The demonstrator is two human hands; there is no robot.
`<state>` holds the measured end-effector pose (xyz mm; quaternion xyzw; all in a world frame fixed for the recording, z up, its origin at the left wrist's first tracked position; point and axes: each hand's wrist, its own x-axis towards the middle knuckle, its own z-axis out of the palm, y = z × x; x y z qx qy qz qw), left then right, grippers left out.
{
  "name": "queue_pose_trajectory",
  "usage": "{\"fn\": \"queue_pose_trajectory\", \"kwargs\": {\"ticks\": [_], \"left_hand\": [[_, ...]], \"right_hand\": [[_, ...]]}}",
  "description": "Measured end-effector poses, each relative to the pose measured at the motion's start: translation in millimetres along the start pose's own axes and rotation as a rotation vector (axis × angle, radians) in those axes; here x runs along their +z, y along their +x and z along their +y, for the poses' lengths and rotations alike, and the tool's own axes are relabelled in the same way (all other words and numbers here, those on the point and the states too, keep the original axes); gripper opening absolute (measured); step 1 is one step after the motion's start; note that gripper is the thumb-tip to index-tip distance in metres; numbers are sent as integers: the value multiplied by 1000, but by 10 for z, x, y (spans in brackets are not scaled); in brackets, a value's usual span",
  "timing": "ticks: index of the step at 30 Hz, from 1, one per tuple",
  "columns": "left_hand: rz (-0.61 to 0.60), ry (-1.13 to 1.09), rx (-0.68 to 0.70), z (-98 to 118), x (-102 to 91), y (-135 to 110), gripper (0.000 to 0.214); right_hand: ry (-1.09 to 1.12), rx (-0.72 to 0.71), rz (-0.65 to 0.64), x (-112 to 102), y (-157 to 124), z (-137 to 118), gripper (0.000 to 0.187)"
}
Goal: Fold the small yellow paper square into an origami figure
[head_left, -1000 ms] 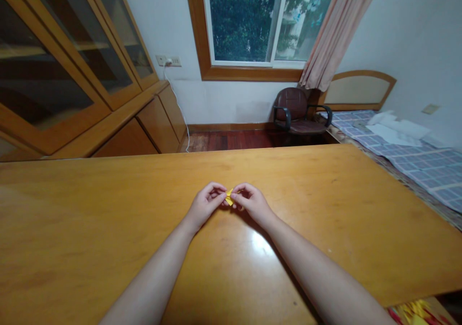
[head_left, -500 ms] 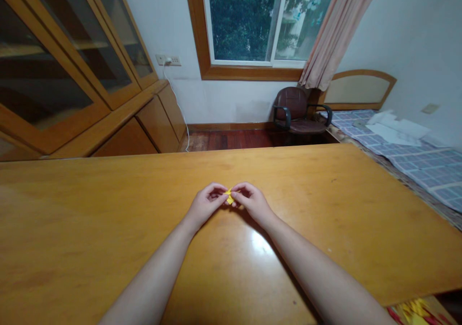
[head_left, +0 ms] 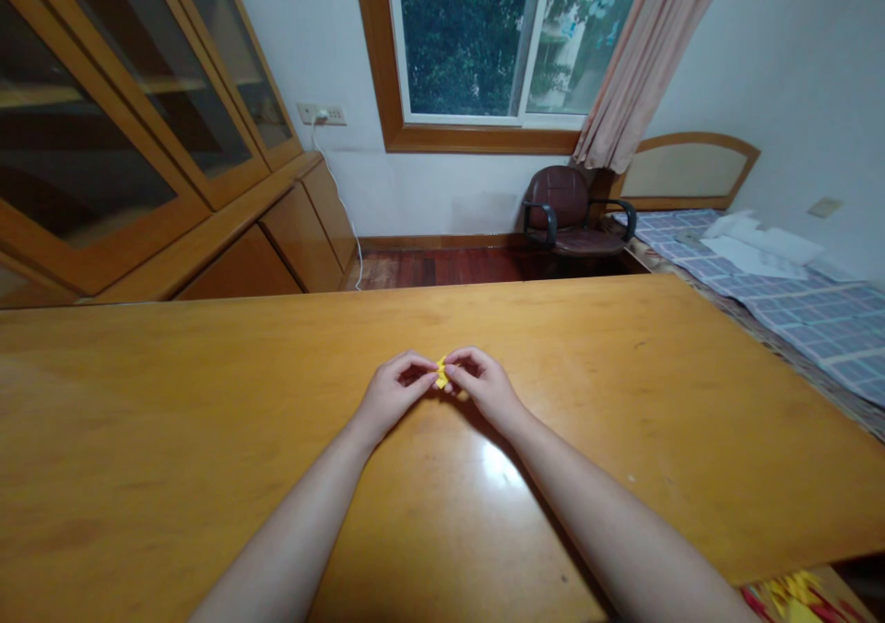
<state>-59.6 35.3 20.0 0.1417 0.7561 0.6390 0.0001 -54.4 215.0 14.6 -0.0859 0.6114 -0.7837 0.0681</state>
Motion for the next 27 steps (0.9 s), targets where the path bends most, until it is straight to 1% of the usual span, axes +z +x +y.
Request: {"fn": "queue_pose_trajectory", "kwargs": {"ticks": [6, 12, 16, 22, 27], "left_hand": [[-7, 48, 28, 4, -4, 1, 17], [-12, -76, -65, 39, 5, -4, 24], [-25, -137, -114, 56, 17, -2, 27], [-13, -113, -116, 51, 28, 9, 27], [-30, -147, -130, 35, 25, 9, 29]], "right_hand": [[-48, -9, -18, -17, 8, 33, 19], [-61, -2, 0, 0, 7, 3, 18], [-86, -11, -14, -5, 6, 17, 17], [-93, -27, -19, -5, 6, 40, 19], [-49, -48, 2, 8, 2, 15, 26]]}}
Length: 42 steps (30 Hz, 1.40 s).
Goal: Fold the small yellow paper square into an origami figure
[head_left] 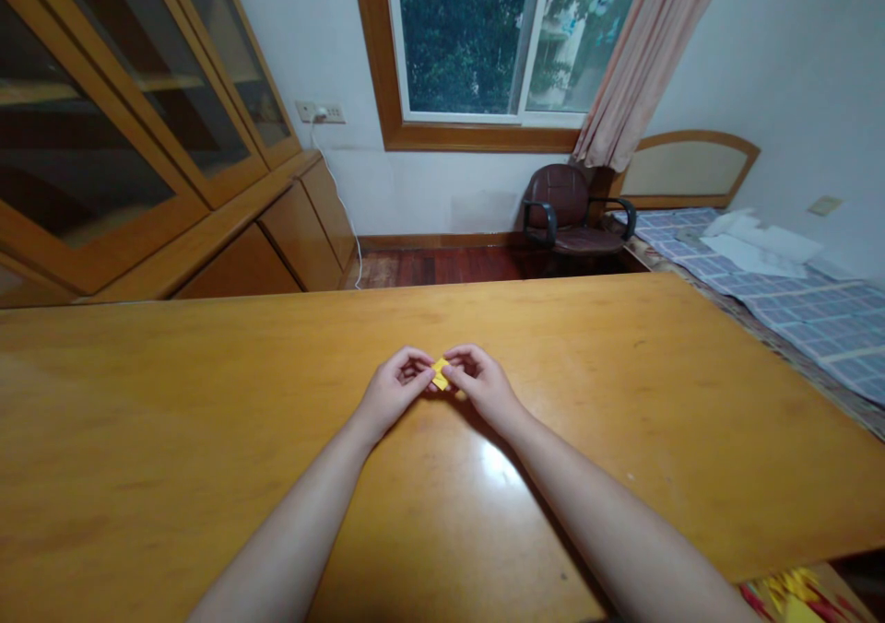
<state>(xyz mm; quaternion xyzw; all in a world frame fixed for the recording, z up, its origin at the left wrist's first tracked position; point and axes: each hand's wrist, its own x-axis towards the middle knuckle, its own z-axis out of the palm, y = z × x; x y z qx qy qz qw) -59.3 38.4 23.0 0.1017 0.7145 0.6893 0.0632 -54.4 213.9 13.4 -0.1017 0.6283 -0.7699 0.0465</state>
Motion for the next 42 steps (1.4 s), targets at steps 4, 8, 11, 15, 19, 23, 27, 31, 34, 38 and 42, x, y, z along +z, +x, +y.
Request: {"fn": "queue_pose_trajectory", "kwargs": {"ticks": [4, 8, 11, 15, 19, 23, 27, 31, 34, 38, 42], "left_hand": [[-53, -36, -27, -11, -3, -2, 32], [-31, -53, -21, -2, 0, -5, 33], [8, -76, -16, 16, 3, -5, 33], [28, -81, -10, 47, 5, -3, 33], [-19, -68, -9, 72, 3, -14, 32], [-75, -79, -14, 88, 7, -30, 37], [-110, -79, -11, 82, 10, -34, 39], [-132, -42, 3, 60, 7, -39, 39], [-166, -21, -4, 54, 0, -50, 42], [-215, -68, -27, 70, -18, -66, 42], [-217, -102, -52, 96, -23, -72, 43]], "right_hand": [[-4, 1, 10, 10, -7, -35, 27], [15, 5, 20, 13, -5, -35, 32], [32, 20, 12, 4, 4, -17, 37], [6, 18, -4, -11, 14, 12, 36], [3, 4, 15, -15, 8, 18, 34], [-23, -6, 22, -7, -9, -10, 32], [-58, -22, 27, -1, -17, -27, 31], [-73, -34, 32, 4, -14, -11, 30], [-79, -39, 25, 6, -14, 3, 28], [-66, -38, 4, 0, -21, 5, 25], [-66, -35, -3, -1, -30, -13, 25]]}}
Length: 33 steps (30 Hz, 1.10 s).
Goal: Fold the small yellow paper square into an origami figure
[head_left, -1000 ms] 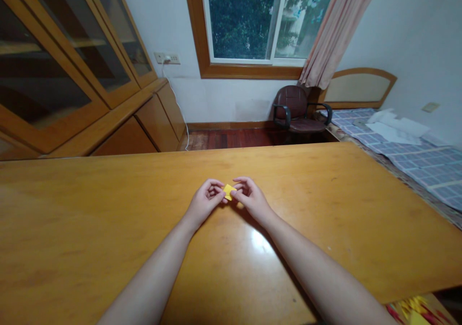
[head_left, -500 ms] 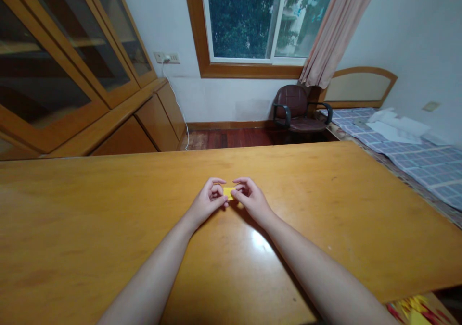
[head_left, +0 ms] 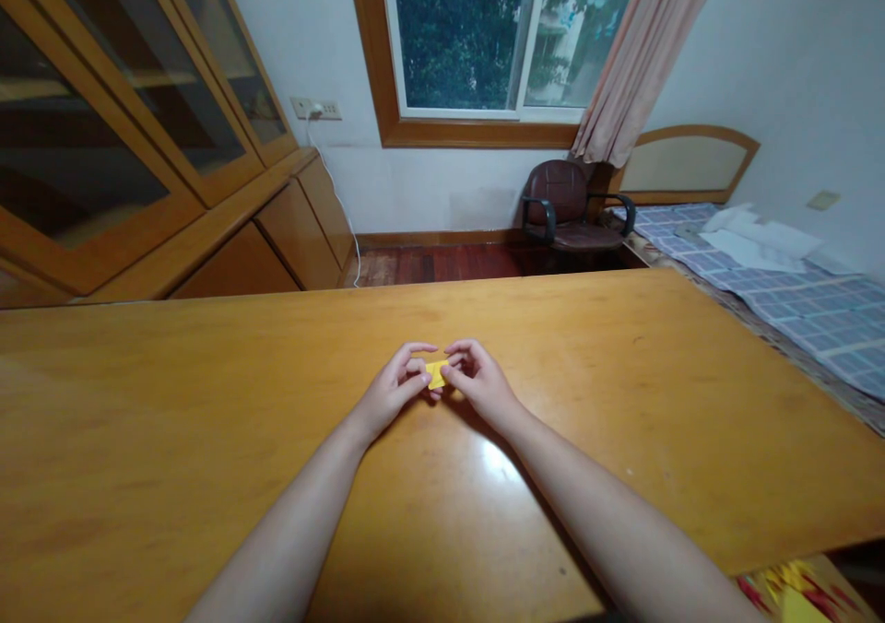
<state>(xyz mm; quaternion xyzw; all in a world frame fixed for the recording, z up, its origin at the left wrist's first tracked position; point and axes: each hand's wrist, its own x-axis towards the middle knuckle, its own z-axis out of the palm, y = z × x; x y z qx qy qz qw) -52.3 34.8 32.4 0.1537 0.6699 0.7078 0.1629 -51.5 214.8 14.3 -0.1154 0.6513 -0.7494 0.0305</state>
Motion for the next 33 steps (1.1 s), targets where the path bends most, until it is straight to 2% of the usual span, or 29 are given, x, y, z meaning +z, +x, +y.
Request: {"fn": "queue_pose_trajectory", "kwargs": {"ticks": [15, 33], "left_hand": [[16, -11, -22, -14, 11, 8, 50], [-15, -12, 33, -27, 3, -11, 48]], "right_hand": [[11, -3, 32, 14, 2, -27, 25], [27, -12, 99, -6, 27, 18, 27]]}}
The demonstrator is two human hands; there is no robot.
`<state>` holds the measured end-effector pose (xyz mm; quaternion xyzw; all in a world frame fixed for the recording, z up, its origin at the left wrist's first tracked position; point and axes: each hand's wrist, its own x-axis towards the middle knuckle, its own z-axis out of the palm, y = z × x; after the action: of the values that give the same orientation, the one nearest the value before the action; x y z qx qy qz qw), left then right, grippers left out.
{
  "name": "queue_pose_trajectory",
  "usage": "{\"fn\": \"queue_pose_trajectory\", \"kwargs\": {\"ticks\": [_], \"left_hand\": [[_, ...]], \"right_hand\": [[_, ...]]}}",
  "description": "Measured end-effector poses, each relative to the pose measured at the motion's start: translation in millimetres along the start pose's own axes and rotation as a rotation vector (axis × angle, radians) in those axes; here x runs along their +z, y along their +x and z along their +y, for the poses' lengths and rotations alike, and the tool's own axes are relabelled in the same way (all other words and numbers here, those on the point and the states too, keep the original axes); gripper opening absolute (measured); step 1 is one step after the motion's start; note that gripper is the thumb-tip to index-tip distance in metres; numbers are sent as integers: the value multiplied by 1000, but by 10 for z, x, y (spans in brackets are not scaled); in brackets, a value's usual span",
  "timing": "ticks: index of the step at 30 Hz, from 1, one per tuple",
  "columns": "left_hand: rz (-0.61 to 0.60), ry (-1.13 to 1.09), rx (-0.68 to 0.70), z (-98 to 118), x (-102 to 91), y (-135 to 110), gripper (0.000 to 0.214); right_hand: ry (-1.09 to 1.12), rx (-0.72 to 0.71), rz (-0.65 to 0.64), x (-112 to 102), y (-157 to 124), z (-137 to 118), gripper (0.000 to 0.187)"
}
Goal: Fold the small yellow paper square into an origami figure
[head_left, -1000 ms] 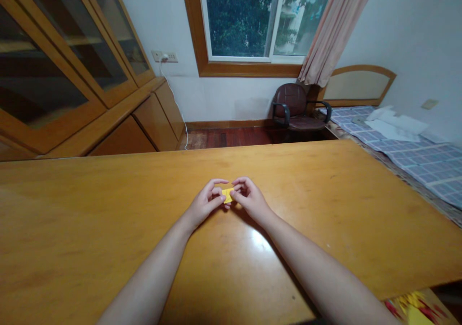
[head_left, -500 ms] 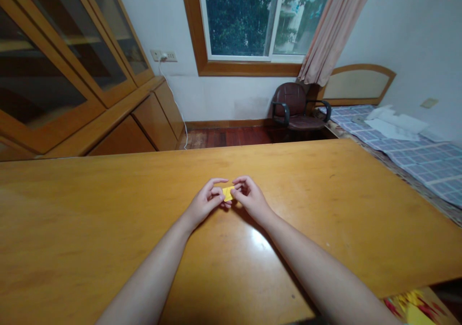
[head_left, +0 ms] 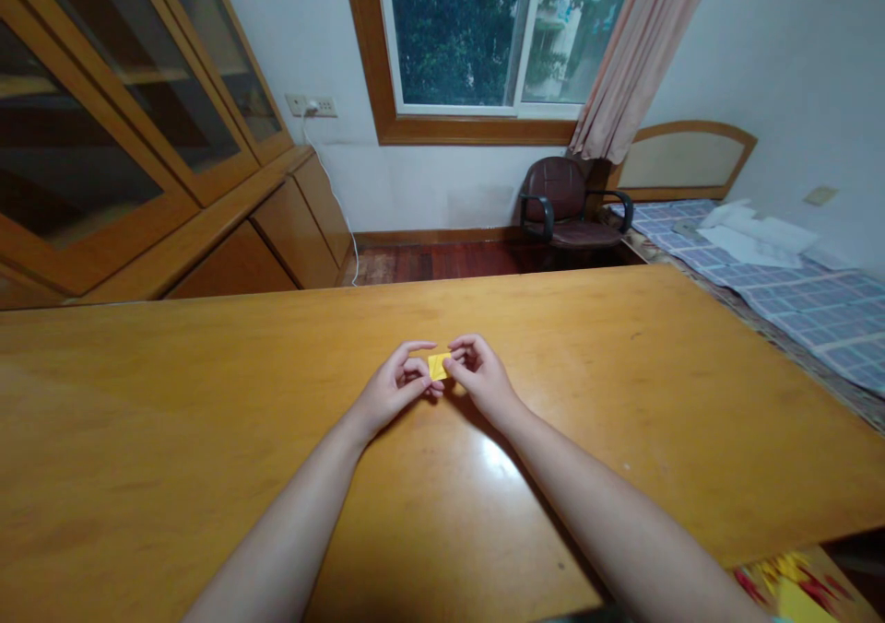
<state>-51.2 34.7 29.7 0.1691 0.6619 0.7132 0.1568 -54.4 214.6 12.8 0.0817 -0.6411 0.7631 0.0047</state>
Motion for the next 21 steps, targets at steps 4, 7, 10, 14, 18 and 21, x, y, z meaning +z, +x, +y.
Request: {"fn": "queue_pose_trajectory", "kwargs": {"ticks": [4, 7, 10, 14, 18, 21], "left_hand": [[-13, -4, 8, -5, -17, -5, 47], [5, 15, -6, -1, -7, 2, 47], [22, 39, -17, -7, 9, 16, 48], [37, 39, -23, -24, 15, 30, 50], [45, 57, -19, -30, 11, 33, 51], [58, 79, -17, -34, 13, 35, 51]], "right_hand": [[20, -2, 8, -2, 4, 13, 26], [22, 4, -7, 3, -5, 4, 26], [8, 4, -24, 9, -16, -13, 26], [-3, 3, -24, 13, -18, -26, 25], [-3, 0, -18, 17, -18, -32, 25], [1, -1, -37, 21, -21, -36, 25]]}}
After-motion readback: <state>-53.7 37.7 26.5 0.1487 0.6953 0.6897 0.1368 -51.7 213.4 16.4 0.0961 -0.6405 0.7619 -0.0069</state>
